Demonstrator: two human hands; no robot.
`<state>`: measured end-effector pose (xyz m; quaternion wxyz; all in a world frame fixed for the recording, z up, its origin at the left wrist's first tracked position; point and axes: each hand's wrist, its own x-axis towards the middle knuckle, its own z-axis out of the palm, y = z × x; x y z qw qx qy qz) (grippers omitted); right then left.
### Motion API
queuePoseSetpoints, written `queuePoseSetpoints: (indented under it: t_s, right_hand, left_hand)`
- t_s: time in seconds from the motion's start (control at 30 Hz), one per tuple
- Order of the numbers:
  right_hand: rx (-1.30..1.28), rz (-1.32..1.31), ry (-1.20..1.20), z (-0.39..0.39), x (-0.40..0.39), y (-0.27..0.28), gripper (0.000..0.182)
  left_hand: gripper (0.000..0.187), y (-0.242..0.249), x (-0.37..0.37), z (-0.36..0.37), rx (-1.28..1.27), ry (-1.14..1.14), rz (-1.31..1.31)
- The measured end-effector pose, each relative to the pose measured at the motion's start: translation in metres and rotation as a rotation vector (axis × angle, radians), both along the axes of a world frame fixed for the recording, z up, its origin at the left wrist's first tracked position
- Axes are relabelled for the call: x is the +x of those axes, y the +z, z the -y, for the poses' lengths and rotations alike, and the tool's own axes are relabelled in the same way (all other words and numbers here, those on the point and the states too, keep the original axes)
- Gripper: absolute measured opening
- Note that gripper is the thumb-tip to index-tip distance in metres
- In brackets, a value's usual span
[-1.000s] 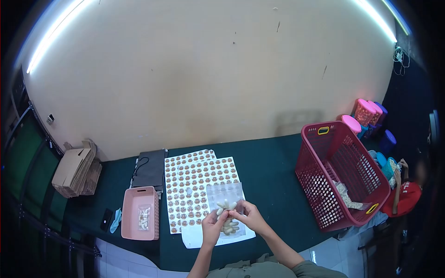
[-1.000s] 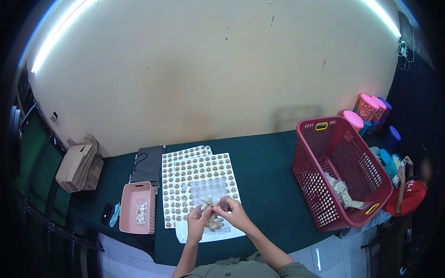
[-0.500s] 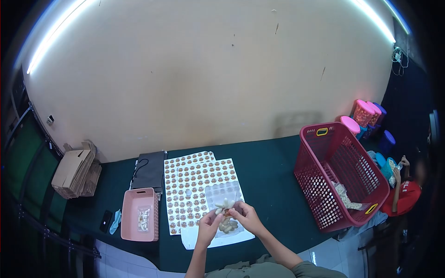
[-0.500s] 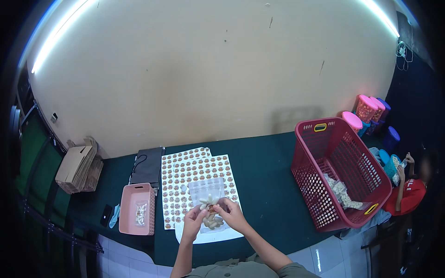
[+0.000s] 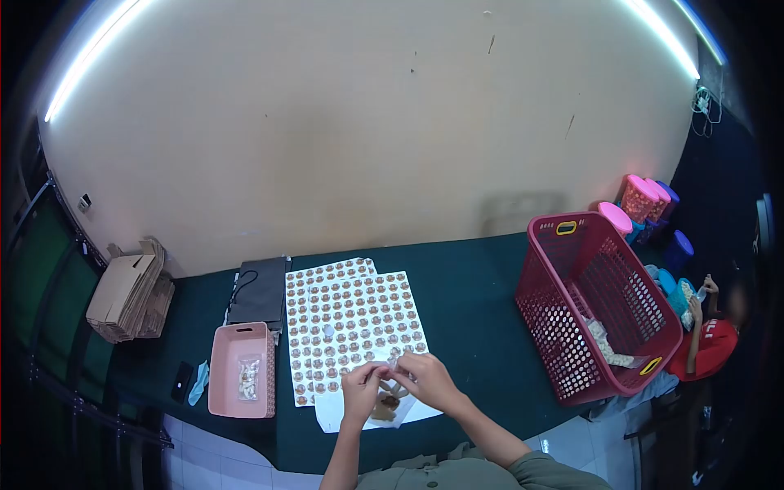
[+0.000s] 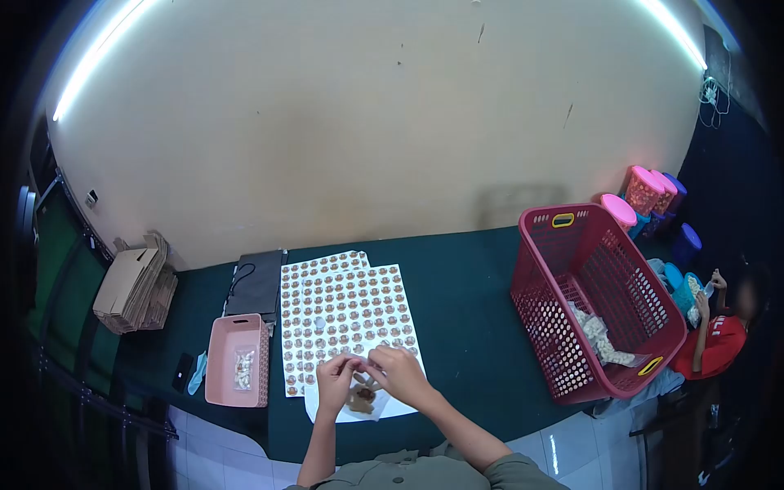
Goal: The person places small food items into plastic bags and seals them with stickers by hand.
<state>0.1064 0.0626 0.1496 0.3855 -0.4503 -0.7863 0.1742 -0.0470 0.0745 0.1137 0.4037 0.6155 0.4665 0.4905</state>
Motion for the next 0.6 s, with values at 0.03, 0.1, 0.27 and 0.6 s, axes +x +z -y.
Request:
queuePoseSetpoints:
  t_s: [0.03, 0.1, 0.27, 0.6]
  right_hand:
    - [0.001, 0.002, -0.001, 0.001, -0.005, 0.001, 0.016]
    - [0.009, -0.016, -0.045, 0.004, -0.014, 0.000, 0.016]
    - [0.027, -0.065, 0.017, 0.008, -0.026, 0.003, 0.016]
    - [-0.127, -0.373, -0.151, 0.011, -0.008, -0.012, 0.016]
  left_hand:
    - [0.009, 0.002, 0.000, 0.000, 0.001, -0.001, 0.002]
    - [0.015, 0.012, -0.001, 0.002, 0.083, 0.156, 0.039]
    - [0.022, 0.010, -0.019, -0.009, 0.082, 0.305, 0.088]
    - [0.018, 0.016, -0.003, 0.010, 0.373, 0.310, -0.072]
